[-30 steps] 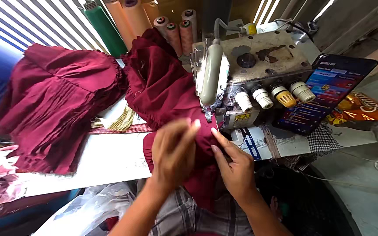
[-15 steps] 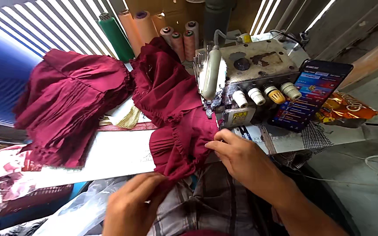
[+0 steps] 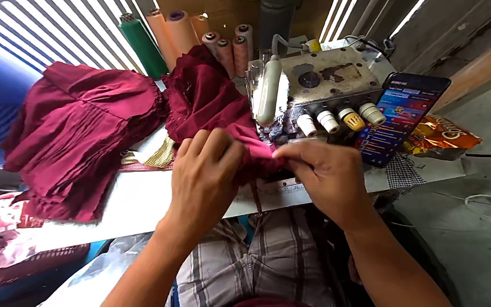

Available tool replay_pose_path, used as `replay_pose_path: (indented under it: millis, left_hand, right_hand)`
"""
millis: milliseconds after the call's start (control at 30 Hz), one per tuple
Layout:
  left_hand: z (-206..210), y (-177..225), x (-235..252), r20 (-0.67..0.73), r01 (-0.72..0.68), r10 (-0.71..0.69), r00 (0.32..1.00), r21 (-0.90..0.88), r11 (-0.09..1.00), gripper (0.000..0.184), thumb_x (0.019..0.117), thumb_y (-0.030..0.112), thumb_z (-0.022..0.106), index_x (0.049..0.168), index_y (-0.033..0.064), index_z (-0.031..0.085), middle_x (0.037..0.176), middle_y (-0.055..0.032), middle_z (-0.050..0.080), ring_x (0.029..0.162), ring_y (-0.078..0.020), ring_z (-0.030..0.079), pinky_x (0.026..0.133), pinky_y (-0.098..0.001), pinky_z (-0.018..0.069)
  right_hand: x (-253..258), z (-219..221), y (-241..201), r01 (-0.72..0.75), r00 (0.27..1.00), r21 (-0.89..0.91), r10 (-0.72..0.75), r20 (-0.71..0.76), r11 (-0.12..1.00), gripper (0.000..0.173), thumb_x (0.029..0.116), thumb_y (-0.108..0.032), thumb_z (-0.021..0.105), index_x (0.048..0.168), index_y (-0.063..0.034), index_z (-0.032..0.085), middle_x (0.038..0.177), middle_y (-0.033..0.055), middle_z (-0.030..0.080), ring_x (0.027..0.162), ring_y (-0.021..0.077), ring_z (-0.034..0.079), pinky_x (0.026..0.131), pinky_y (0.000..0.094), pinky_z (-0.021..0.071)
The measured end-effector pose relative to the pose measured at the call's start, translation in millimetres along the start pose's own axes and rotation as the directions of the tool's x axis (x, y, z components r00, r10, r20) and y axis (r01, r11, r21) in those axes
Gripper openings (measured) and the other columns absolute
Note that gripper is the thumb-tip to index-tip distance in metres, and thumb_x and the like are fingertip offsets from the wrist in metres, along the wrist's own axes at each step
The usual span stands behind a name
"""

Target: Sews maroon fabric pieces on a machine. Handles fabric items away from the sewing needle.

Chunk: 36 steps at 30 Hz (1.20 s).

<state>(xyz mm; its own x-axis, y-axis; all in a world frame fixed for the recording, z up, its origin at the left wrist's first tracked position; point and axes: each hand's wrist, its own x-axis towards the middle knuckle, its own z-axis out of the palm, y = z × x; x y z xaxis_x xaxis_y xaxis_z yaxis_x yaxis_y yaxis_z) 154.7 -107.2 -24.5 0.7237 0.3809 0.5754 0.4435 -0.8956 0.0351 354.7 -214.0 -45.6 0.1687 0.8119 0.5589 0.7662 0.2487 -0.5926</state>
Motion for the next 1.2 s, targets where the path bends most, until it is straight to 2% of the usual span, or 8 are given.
replay_pose_path:
  millis: [67,167,233,300,333,400,1033,1200]
  left_hand:
    - [-5,2,-16,-0.002,-0.123,0.123,0.992,-0.021,0.992,0.014,0.0946,0.017,0.061,0.091,0.0066,0.070,0.111,-0.0137,0.069,0.110,-0.0334,0.062,0.092,-0.0508,0.0455]
    - [6,12,-40,0.093,-0.243,0.258,0.962,-0.144,0.959,0.017,0.1078,0.013,0.045,0.103,0.0073,0.060,0.146,-0.0077,0.060,0.143,-0.0215,0.049,0.122,-0.0477,0.0306]
    - [21,18,-47,0.149,-0.260,0.299,0.943,-0.236,0.937,0.017,0.1061,0.007,0.045,0.105,0.0040,0.061,0.147,-0.0105,0.059,0.139,-0.0222,0.054,0.116,-0.0415,0.0406]
    - [33,22,-48,0.233,-0.172,0.225,0.946,-0.228,0.958,0.028,0.1000,0.006,0.050,0.126,0.0059,0.061,0.149,-0.0093,0.058,0.130,-0.0222,0.061,0.096,-0.0376,0.0514]
    - [36,25,-47,0.261,-0.122,0.171,0.950,-0.192,0.974,0.045,0.0963,0.007,0.053,0.141,0.0094,0.057,0.149,-0.0069,0.058,0.126,-0.0223,0.062,0.089,-0.0380,0.0516]
    - [35,32,-46,0.274,-0.062,0.090,0.957,-0.111,0.992,0.053,0.0956,0.012,0.055,0.149,0.0149,0.053,0.146,-0.0012,0.061,0.119,-0.0230,0.062,0.084,-0.0389,0.0479]
    - [36,-6,-1,0.357,-0.031,0.067,0.932,-0.106,0.994,0.033,0.0879,0.013,0.056,0.115,0.0127,0.076,0.133,0.0007,0.070,0.127,-0.0222,0.063,0.100,-0.0473,0.0516]
    - [22,-27,4,0.398,0.079,0.083,0.914,-0.375,0.924,0.036,0.0883,0.041,0.070,0.114,0.0152,0.071,0.140,0.0014,0.062,0.138,-0.0155,0.052,0.115,-0.0450,0.0421]
  right_hand:
    - [-31,6,7,-0.005,0.999,0.082,0.002,0.038,0.997,0.019,0.1019,-0.016,0.061,0.103,-0.0114,0.079,0.101,0.0007,0.076,0.082,0.0039,0.070,0.071,0.0218,0.0601]
    - [-67,27,18,0.009,0.999,0.147,-0.016,0.047,0.989,0.020,0.1042,-0.014,0.058,0.103,-0.0102,0.077,0.115,0.0058,0.076,0.108,0.0083,0.071,0.090,0.0223,0.0588]
    - [-79,40,25,0.002,1.000,0.170,-0.003,0.006,0.985,0.019,0.1032,-0.009,0.058,0.104,-0.0085,0.077,0.118,0.0079,0.075,0.112,0.0091,0.070,0.095,0.0217,0.0574]
    - [-83,44,26,-0.012,0.999,0.167,0.018,-0.034,0.986,0.018,0.1020,-0.005,0.058,0.101,-0.0076,0.077,0.117,0.0088,0.075,0.112,0.0106,0.071,0.095,0.0227,0.0581]
    - [-83,44,26,-0.016,0.999,0.155,0.024,-0.044,0.988,0.018,0.1021,-0.004,0.058,0.101,-0.0075,0.076,0.117,0.0089,0.075,0.112,0.0108,0.071,0.095,0.0228,0.0581]
    - [-83,40,24,-0.017,0.998,0.132,0.025,-0.058,0.991,0.019,0.1022,-0.004,0.056,0.100,-0.0077,0.074,0.116,0.0089,0.075,0.110,0.0113,0.071,0.093,0.0232,0.0585]
    - [-46,55,37,-0.020,0.994,0.051,0.025,-0.102,0.998,0.020,0.1032,-0.007,0.057,0.105,-0.0087,0.077,0.117,0.0076,0.076,0.111,0.0130,0.071,0.092,0.0253,0.0591]
    - [-40,59,37,-0.098,0.989,-0.024,0.094,-0.117,0.995,0.018,0.1004,-0.013,0.061,0.106,-0.0134,0.078,0.118,0.0111,0.068,0.088,0.0106,0.067,0.075,0.0240,0.0572]
